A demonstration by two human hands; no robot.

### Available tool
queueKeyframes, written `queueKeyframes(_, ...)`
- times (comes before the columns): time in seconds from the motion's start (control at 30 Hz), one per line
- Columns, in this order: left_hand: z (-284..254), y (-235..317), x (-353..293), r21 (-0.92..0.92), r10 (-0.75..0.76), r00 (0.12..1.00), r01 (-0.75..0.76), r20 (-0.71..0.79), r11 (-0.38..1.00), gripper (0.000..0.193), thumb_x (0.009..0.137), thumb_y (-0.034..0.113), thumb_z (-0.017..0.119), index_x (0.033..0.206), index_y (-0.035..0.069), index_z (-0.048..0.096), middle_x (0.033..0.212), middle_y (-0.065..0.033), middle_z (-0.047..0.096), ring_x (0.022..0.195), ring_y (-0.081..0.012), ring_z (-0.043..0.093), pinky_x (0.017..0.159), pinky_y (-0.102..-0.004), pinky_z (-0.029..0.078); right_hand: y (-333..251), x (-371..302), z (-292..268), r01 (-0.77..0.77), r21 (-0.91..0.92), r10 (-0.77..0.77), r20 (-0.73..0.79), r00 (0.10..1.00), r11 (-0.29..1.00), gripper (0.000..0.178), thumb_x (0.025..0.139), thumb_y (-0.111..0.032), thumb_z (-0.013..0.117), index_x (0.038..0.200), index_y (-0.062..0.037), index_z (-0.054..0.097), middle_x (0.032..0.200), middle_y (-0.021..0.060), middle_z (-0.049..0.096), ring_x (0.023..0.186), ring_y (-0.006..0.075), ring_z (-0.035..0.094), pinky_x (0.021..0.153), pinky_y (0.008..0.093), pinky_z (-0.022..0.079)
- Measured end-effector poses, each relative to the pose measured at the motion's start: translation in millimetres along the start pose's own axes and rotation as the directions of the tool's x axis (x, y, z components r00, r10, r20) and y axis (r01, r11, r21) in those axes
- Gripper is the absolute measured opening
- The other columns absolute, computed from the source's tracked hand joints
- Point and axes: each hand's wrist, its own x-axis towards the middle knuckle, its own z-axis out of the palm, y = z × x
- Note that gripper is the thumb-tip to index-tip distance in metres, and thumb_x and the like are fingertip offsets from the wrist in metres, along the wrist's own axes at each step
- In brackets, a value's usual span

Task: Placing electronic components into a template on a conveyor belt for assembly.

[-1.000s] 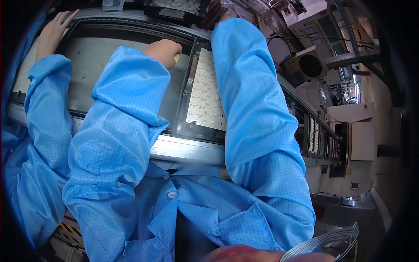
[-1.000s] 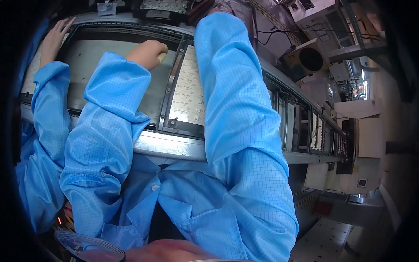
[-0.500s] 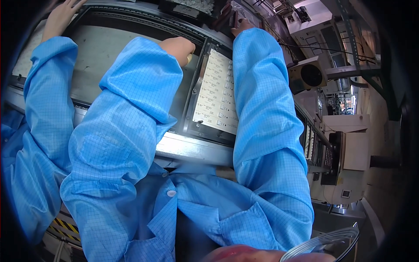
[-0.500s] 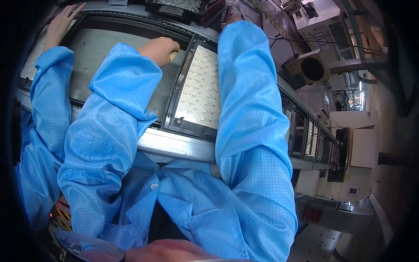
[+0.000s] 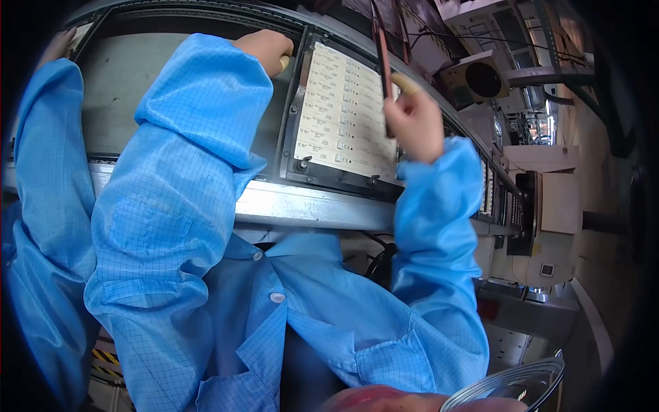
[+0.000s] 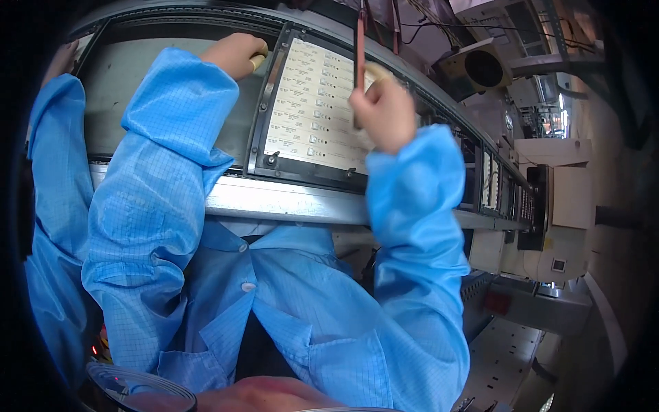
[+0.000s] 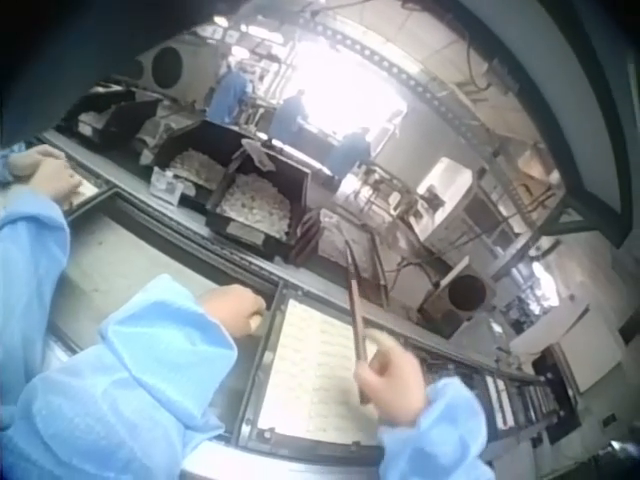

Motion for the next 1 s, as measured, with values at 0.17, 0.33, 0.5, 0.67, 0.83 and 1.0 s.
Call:
queueKeyframes(0.17, 0.8, 3.1, -2.7, 0.009, -0.065, 0.998, 0.065, 0.02, 0.998, 0.021, 0.083, 0.012, 0.052, 0.1, 0.004, 0.061, 0.092, -0.016, 0.063, 0.085, -0.0309, 0.06, 0.076, -0.0375, 0.047, -15.1, -52.7, 31.6, -0.044, -0.093, 0.037, -0.069, 0.997, 0.995, 0.045, 0.077, -0.01, 0.059, 0.121, -0.003, 0.052, 0.056, 0.0018, 0.05, 0.05, 0.0091, 0.047, 0.049, 0.0259, 0.04)
queueKeyframes(0.33, -0.2, -1.7, -1.2, 0.032, -0.039, 0.999, 0.039, 0.012, 0.999, 0.019, 0.083, 0.012, 0.052, 0.098, 0.004, 0.061, 0.09, -0.0152, 0.063, 0.085, -0.0299, 0.06, 0.075, -0.0373, 0.047, -24.4, -58.0, 49.0, -0.008, -0.108, -0.002, -0.094, 0.996, 0.994, 0.045, 0.077, -0.01, 0.06, 0.121, -0.0027, 0.051, 0.056, 0.0033, 0.049, 0.05, 0.0111, 0.048, 0.05, 0.0273, 0.042)
queueKeyframes(0.5, -4.5, 3.2, -2.9, 0.037, -0.043, 0.999, 0.043, -0.008, 0.998, 0.019, 0.083, 0.012, 0.052, 0.097, 0.004, 0.061, 0.089, -0.0149, 0.063, 0.084, -0.0298, 0.06, 0.074, -0.0375, 0.047, -18.3, -55.2, 57.9, -0.03, -0.095, 0.018, -0.121, 0.992, 0.995, 0.043, 0.077, -0.011, 0.059, 0.119, -0.0013, 0.053, 0.056, 0.004, 0.049, 0.05, 0.0121, 0.049, 0.051, 0.0277, 0.043)
queueKeyframes(0.67, 3.4, -1.1, 0.5, -0.031, -0.023, 0.959, 0.015, -0.282, 0.999, 0.018, 0.085, 0.014, 0.05, 0.094, 0.004, 0.061, 0.087, -0.0151, 0.063, 0.083, -0.0311, 0.059, 0.074, -0.0382, 0.047, -20.6, -53.9, 59.2, -0.04, -0.088, 0.031, -0.109, 0.994, 0.995, 0.042, 0.076, -0.009, 0.059, 0.117, -0.0004, 0.054, 0.055, 0.0016, 0.046, 0.05, 0.0094, 0.046, 0.051, 0.0254, 0.041)
queueKeyframes(0.83, -5.2, 16.3, 3.1, -0.105, -0.087, 0.963, 0.062, -0.255, 0.993, 0.02, 0.085, 0.019, 0.052, 0.091, 0.002, 0.061, 0.085, -0.0161, 0.062, 0.079, -0.0309, 0.06, 0.071, -0.0385, 0.047, -19.7, -53.7, 55.3, -0.071, -0.078, 0.067, -0.056, 0.996, 0.994, 0.045, 0.076, -0.011, 0.057, 0.119, 0.0023, 0.05, 0.061, 0.0097, 0.055, 0.055, 0.0213, 0.056, 0.054, 0.0324, 0.045)
queueKeyframes(1.0, -9.2, 49.5, 7.9, 0.032, -0.13, 0.976, 0.137, -0.172, 0.99, 0.027, 0.086, 0.028, 0.054, 0.089, 0.001, 0.061, 0.085, -0.016, 0.063, 0.077, -0.0293, 0.061, 0.07, -0.0371, 0.048, -12.2, -53.3, 61.7, -0.036, 0.009, 0.037, -0.122, 0.992, 0.999, 0.043, 0.075, -0.006, 0.06, 0.117, 0.0, 0.053, 0.055, -0.0003, 0.043, 0.051, 0.0073, 0.043, 0.05, 0.0243, 0.039)
